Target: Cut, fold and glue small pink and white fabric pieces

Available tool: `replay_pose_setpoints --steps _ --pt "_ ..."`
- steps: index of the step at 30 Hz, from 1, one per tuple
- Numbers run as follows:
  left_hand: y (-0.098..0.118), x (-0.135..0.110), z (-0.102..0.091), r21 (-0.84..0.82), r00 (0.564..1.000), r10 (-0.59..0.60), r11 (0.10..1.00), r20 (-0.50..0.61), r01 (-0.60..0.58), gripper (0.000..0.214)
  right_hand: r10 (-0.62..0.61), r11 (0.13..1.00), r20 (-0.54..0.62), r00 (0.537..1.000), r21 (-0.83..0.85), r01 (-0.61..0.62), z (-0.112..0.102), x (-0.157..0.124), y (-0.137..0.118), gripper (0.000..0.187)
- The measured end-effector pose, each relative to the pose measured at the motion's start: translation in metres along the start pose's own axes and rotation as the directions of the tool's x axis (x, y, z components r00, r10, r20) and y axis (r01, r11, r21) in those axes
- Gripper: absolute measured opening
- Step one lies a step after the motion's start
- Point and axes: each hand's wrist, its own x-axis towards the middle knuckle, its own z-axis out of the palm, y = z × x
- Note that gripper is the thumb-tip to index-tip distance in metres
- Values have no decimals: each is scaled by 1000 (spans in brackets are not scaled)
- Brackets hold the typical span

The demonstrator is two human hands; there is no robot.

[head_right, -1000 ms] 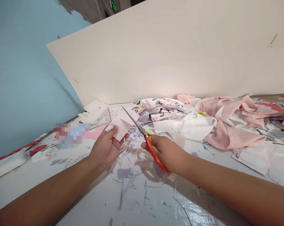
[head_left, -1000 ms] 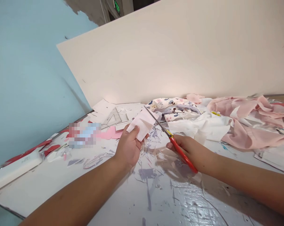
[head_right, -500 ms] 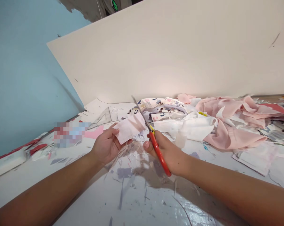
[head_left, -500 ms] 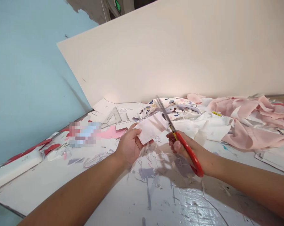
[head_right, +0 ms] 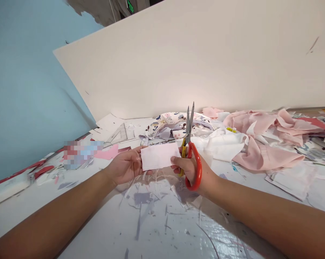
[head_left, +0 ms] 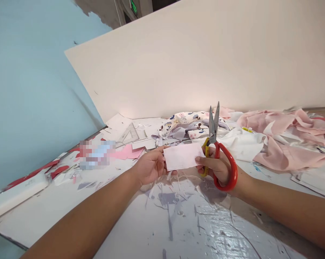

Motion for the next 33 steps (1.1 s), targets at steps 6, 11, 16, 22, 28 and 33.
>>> replay_pose_setpoints --steps 6,11,16,22,28,33 --pt "-9 3 1 191 990 113 977 -84 -95 25 -10 999 -17 1000 -41 9 2 -2 -2 18" --pt "-16 8 -3 270 973 173 954 -150 -128 26 -36 988 -6 999 -149 35 -1 0 5 14" --pt "-17 7 -3 363 953 233 919 -194 -151 29 -88 958 -125 988 -282 49 1 -1 5 18" --pt "-19 4 -3 320 960 239 930 -145 -183 33 -166 864 -118 979 -496 86 2 -5 -1 14" --pt "-20 6 -5 400 945 249 904 -212 -148 30 -211 858 -42 977 -487 164 5 -10 -2 13" --pt "-13 10 -12 531 898 292 844 -330 -79 26 -258 871 58 964 -417 258 4 -13 5 15"
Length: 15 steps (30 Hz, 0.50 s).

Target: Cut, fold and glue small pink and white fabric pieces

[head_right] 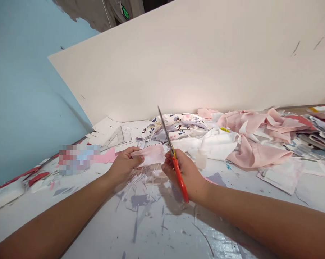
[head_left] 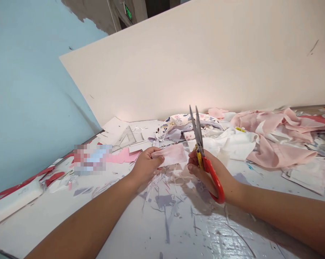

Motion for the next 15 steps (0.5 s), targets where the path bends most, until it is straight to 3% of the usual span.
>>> replay_pose_setpoints --steps 7,10,13,15 --pt "-1 3 -5 119 975 -28 993 220 2 35 -15 976 215 976 -208 61 -2 -8 -8 14" --pt "-2 4 -4 239 981 -35 971 190 -12 42 28 965 272 962 -257 45 -2 -11 -13 13" --pt "-5 4 -3 423 987 90 896 130 -137 38 50 967 266 963 -256 21 -3 -10 -17 16" --pt "-6 4 -4 581 964 236 770 123 -262 35 52 970 250 967 -242 11 -4 -7 -20 19"
